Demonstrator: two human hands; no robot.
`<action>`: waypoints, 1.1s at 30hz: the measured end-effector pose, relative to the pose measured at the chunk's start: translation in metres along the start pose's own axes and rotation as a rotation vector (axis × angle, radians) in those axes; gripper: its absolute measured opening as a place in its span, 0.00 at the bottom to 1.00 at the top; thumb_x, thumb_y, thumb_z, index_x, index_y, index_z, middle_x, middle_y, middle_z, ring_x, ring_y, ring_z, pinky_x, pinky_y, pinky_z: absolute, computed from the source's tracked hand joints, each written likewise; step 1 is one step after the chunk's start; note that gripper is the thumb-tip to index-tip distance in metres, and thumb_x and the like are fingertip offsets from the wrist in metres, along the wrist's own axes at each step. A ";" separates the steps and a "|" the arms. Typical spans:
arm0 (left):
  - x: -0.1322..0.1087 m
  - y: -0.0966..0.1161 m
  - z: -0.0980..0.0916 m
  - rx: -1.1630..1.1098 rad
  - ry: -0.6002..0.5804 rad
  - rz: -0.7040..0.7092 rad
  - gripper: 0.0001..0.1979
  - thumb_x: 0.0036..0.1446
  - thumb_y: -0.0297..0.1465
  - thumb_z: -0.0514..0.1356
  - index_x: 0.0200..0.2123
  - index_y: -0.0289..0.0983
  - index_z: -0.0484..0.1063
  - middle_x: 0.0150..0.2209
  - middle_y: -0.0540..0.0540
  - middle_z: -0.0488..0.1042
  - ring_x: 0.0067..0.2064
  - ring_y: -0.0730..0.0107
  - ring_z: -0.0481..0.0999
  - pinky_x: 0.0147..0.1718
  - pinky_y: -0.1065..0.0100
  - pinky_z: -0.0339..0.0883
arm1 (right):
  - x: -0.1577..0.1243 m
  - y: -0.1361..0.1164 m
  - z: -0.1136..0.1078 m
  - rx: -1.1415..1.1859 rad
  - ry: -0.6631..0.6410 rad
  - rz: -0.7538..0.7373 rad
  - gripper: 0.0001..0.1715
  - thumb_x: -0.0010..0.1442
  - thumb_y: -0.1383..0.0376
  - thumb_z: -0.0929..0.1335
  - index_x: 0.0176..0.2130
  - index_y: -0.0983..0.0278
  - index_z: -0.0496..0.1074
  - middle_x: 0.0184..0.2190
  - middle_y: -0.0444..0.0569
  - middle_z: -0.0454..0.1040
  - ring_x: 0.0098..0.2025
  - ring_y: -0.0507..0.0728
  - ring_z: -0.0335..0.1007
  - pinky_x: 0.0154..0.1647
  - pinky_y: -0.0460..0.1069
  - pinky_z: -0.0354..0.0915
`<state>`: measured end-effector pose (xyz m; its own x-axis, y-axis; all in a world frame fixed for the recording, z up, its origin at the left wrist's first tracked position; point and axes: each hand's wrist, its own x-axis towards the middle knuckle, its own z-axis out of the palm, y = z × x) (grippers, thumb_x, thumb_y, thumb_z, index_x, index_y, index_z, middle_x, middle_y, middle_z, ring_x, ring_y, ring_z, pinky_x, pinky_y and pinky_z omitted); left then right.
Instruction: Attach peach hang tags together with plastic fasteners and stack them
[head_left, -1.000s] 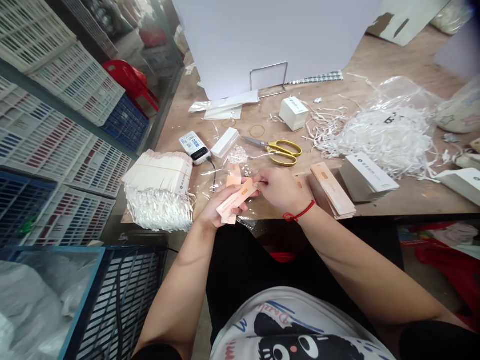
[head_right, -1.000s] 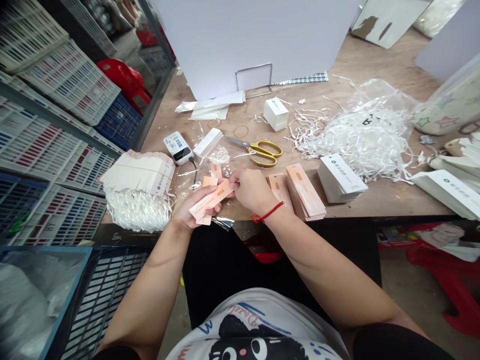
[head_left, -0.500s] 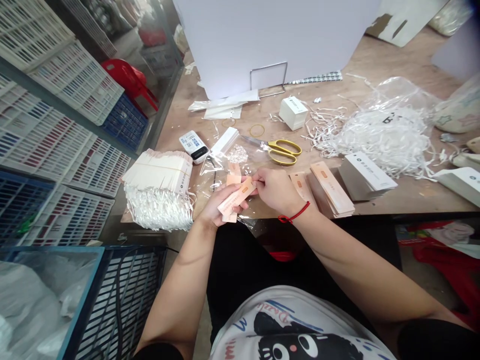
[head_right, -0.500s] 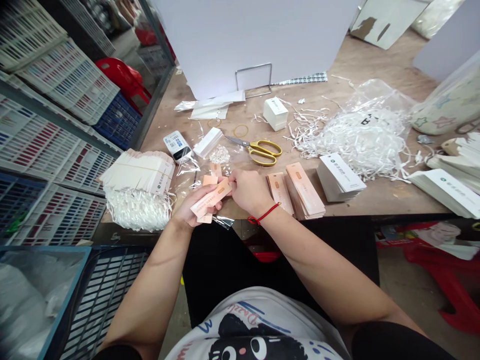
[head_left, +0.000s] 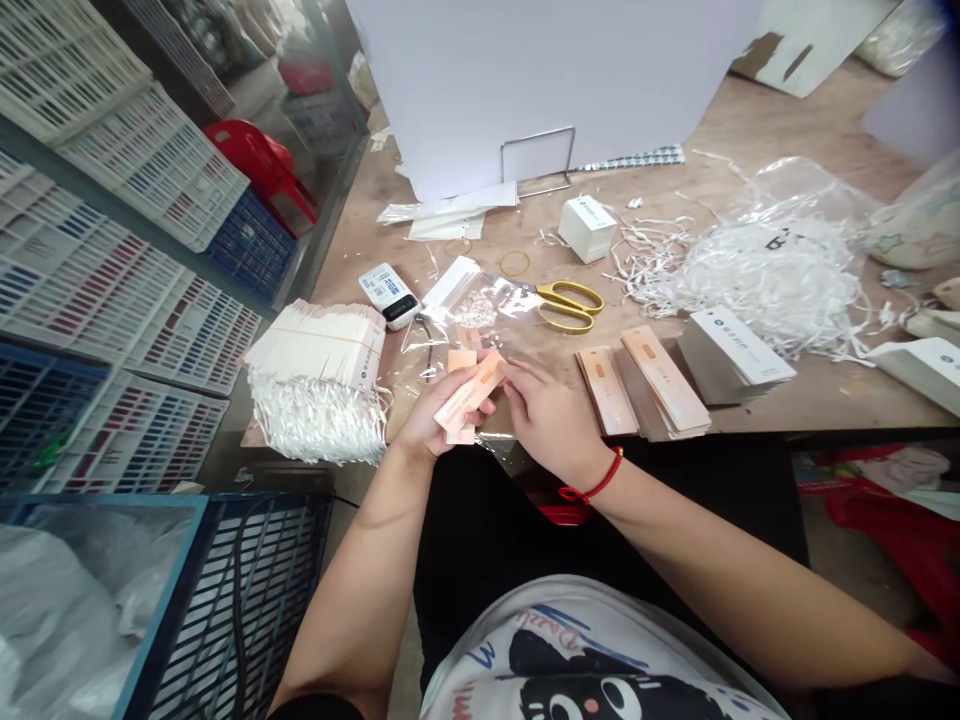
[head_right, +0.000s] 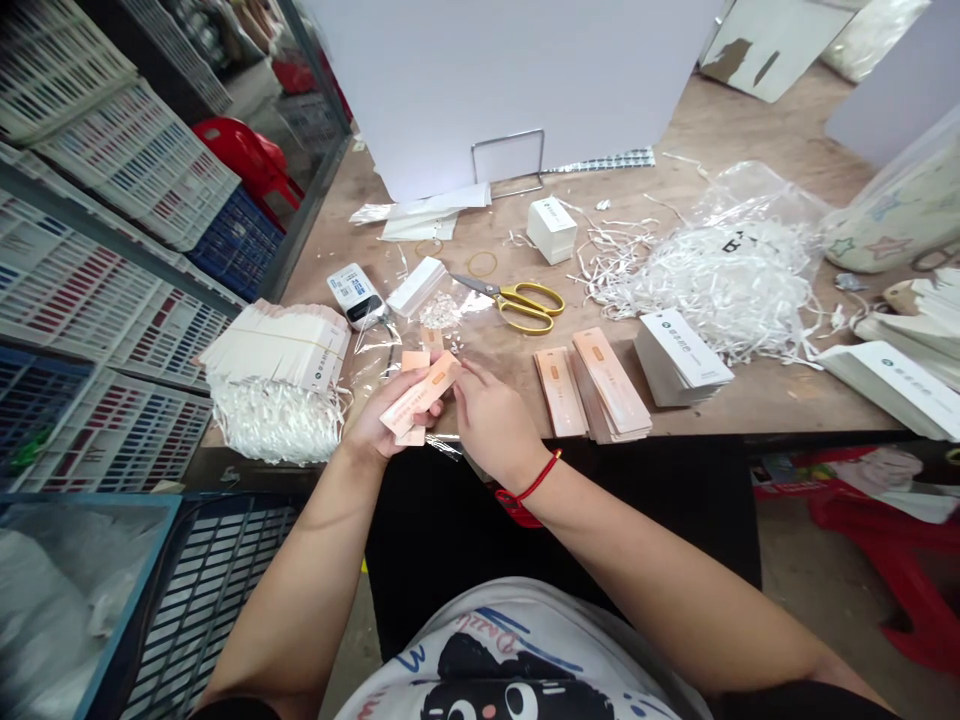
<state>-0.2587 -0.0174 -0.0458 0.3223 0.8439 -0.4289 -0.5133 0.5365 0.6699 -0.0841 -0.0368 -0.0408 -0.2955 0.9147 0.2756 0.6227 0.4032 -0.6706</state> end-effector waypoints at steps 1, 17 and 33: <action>0.000 0.000 0.000 0.000 0.004 -0.002 0.24 0.61 0.29 0.61 0.60 0.35 0.65 0.31 0.42 0.78 0.24 0.69 0.77 0.13 0.80 0.60 | -0.002 -0.002 0.002 -0.012 0.003 0.000 0.25 0.68 0.69 0.59 0.61 0.69 0.70 0.60 0.60 0.72 0.62 0.64 0.70 0.62 0.59 0.68; -0.002 0.000 0.002 0.012 0.011 0.008 0.23 0.60 0.29 0.62 0.58 0.35 0.66 0.33 0.41 0.79 0.24 0.69 0.78 0.13 0.80 0.60 | 0.005 -0.008 0.002 0.028 -0.048 0.092 0.25 0.65 0.72 0.59 0.58 0.70 0.70 0.56 0.62 0.74 0.59 0.66 0.69 0.61 0.62 0.66; -0.002 -0.001 0.003 0.026 0.042 0.023 0.24 0.60 0.29 0.63 0.58 0.35 0.65 0.33 0.43 0.79 0.23 0.70 0.78 0.14 0.79 0.62 | 0.013 -0.010 -0.009 -0.017 -0.143 0.145 0.22 0.66 0.69 0.60 0.56 0.65 0.71 0.53 0.58 0.75 0.56 0.66 0.69 0.59 0.62 0.63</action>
<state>-0.2566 -0.0196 -0.0440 0.2768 0.8556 -0.4375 -0.4993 0.5171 0.6952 -0.0878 -0.0288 -0.0243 -0.3006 0.9507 0.0757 0.6778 0.2688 -0.6843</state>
